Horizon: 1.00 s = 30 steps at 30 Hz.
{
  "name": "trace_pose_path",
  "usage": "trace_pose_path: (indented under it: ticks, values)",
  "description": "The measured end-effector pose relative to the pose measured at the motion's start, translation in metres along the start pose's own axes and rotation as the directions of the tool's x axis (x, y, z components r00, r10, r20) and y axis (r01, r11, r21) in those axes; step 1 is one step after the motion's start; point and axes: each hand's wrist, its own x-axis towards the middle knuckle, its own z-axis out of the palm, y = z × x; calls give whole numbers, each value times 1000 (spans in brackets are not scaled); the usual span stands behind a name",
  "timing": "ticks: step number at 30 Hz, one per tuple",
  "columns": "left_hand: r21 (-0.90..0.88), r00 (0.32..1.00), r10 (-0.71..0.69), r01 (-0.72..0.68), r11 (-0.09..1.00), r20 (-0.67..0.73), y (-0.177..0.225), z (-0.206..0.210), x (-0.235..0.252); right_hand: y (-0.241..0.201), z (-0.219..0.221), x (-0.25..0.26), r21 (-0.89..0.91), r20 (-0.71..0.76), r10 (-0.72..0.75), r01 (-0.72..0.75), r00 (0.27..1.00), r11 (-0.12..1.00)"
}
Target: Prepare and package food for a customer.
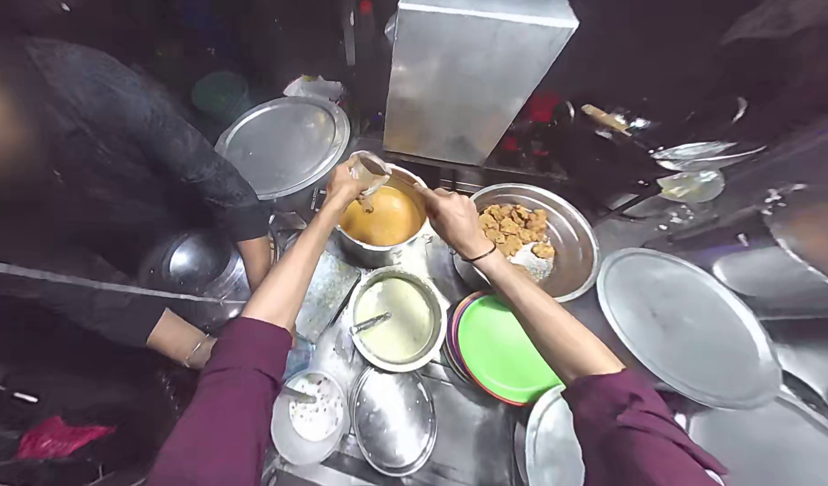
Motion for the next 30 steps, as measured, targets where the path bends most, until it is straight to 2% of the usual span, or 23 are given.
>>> trace_pose_path:
  ticks: [2, 4, 5, 6, 7, 9, 12, 14, 17, 19, 21, 26, 30]
  values:
    - [-70, 999, -35, 32, 997, -30, -10, -6, 2, 6, -7, -14, 334, 34, 190, -190, 981, 923]
    - [-119, 996, -69, 62, 991, -60, -21, -14, 6, 19, -6, -24, 569, 193, 360, -403, 913, 717]
    - [-132, 994, -74, 63, 989, -76, -26, -18, 7, 26, -2, -27, 585, 263, 414, -485, 871, 650]
    - [-135, 993, -73, 60, 989, -94, -29, -23, 6, 32, 6, -25, 530, 300, 443, -534, 845, 659]
    - [-125, 991, -70, 55, 991, -113, -31, -28, 5, 37, 21, -17, 426, 303, 454, -545, 838, 722]
    - [-95, 987, -56, 42, 995, -149, -30, -38, 1, 39, 61, 13, 164, 297, 407, -466, 864, 869]
    - [-45, 981, -34, 26, 999, -192, -23, -46, -7, 27, 117, 44, -117, 306, 190, -161, 933, 980]
    - [-43, 981, -16, 7, 999, -195, -20, -50, -14, 23, 150, 66, -210, 334, 59, 13, 941, 978]
    - [-101, 983, 1, -20, 995, -185, -17, -53, -23, 23, 192, 95, -180, 425, -36, 124, 905, 976]
    - [-142, 985, -3, -22, 990, -173, -17, -56, -27, 20, 208, 108, -128, 502, -72, 156, 862, 979]
    - [-168, 989, 1, -27, 985, -151, -22, -58, -29, 9, 213, 113, -109, 584, -46, 134, 811, 985]
    - [-205, 990, 55, -80, 976, -127, -30, -66, -28, -21, 214, 112, -94, 570, 1, 65, 822, 993]
    - [-162, 985, 40, -68, 985, -169, -33, -79, -28, -50, 211, 106, -55, 607, 76, -54, 791, 997]
